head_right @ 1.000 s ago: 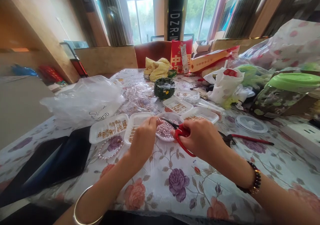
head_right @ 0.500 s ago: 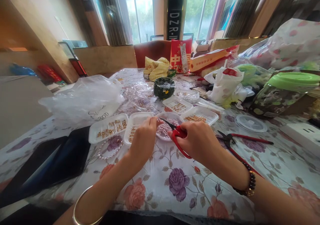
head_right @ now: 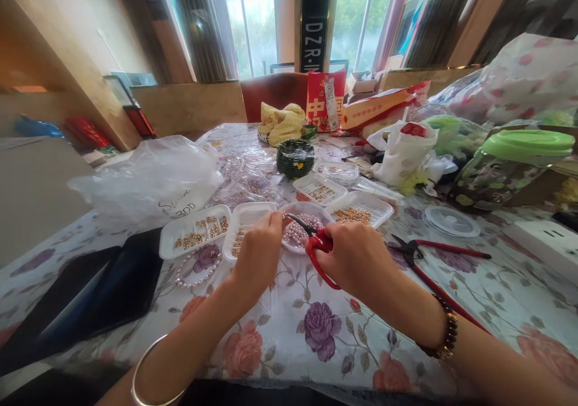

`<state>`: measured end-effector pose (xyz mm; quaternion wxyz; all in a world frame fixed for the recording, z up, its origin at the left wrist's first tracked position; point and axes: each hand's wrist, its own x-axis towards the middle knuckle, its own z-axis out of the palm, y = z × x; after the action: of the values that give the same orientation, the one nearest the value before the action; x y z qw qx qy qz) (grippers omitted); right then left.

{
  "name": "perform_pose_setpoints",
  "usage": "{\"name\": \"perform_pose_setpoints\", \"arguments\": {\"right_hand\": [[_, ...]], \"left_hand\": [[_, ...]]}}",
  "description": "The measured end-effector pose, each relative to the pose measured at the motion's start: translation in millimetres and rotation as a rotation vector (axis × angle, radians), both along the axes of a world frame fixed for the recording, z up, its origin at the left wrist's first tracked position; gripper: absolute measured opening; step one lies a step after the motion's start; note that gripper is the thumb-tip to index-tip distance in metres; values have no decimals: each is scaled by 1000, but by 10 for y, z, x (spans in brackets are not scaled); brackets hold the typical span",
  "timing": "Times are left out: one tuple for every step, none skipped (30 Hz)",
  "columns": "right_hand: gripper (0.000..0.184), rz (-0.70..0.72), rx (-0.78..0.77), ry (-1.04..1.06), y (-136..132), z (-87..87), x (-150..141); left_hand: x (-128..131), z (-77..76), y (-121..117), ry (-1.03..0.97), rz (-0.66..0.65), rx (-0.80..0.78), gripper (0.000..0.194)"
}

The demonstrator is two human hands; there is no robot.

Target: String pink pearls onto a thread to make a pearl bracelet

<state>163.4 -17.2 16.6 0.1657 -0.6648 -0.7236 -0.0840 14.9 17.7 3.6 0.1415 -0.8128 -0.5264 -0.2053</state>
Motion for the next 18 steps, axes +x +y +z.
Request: {"name": "perform_pose_setpoints", "arguments": {"right_hand": [[35, 6, 0, 6, -1, -5, -2], [35, 13, -1, 15, 1, -10, -5], [36, 21, -1, 25, 3, -14, -6], [38, 30, 2, 38, 6, -18, -6], [40, 44, 5, 54, 10, -20, -6], [41, 61, 7, 73, 14, -22, -5], [43, 80, 10, 90, 17, -24, -2], [45, 96, 12, 105, 19, -26, 0], [46, 110, 17, 115, 21, -28, 3], [47, 121, 23, 119, 22, -29, 5], [48, 129, 30, 120, 23, -31, 7], [48, 136, 34, 120, 24, -32, 9], [48, 144, 34, 120, 26, -33, 11], [48, 151, 32, 119, 28, -34, 12], [48, 155, 30, 118, 30, -36, 15], [47, 157, 28, 116, 33, -38, 18], [46, 154, 29, 113, 35, -42, 21], [45, 151, 30, 109, 37, -46, 25]], "left_hand": [[-1, 2, -1, 0, 0, -1, 12], [-2, 4, -1, -1, 1, -4, 12], [-2, 5, -2, -4, 0, -11, 12], [-3, 5, -2, -9, 0, -18, 12], [-5, 3, -1, -18, -1, -26, 13], [-6, -2, 0, -31, -1, -32, 13], [-8, -10, 1, -49, -4, -36, 14], [-10, -21, 4, -72, -9, -36, 14], [-12, -35, 7, -98, -18, -34, 14], [-13, -50, 10, -126, -27, -28, 15], [-15, -66, 14, -152, -36, -21, 16], [-16, -80, 18, -174, -42, -13, 17], [-17, -92, 21, -191, -48, -7, 18], [-18, -100, 24, -202, -50, -6, 19], [-19, -106, 26, -209, -51, -6, 20], [-20, -109, 28, -213, -52, -6, 20], [-22, -109, 28, -215, -56, -5, 20], [-24, -108, 29, -215, -58, -2, 20]]}}
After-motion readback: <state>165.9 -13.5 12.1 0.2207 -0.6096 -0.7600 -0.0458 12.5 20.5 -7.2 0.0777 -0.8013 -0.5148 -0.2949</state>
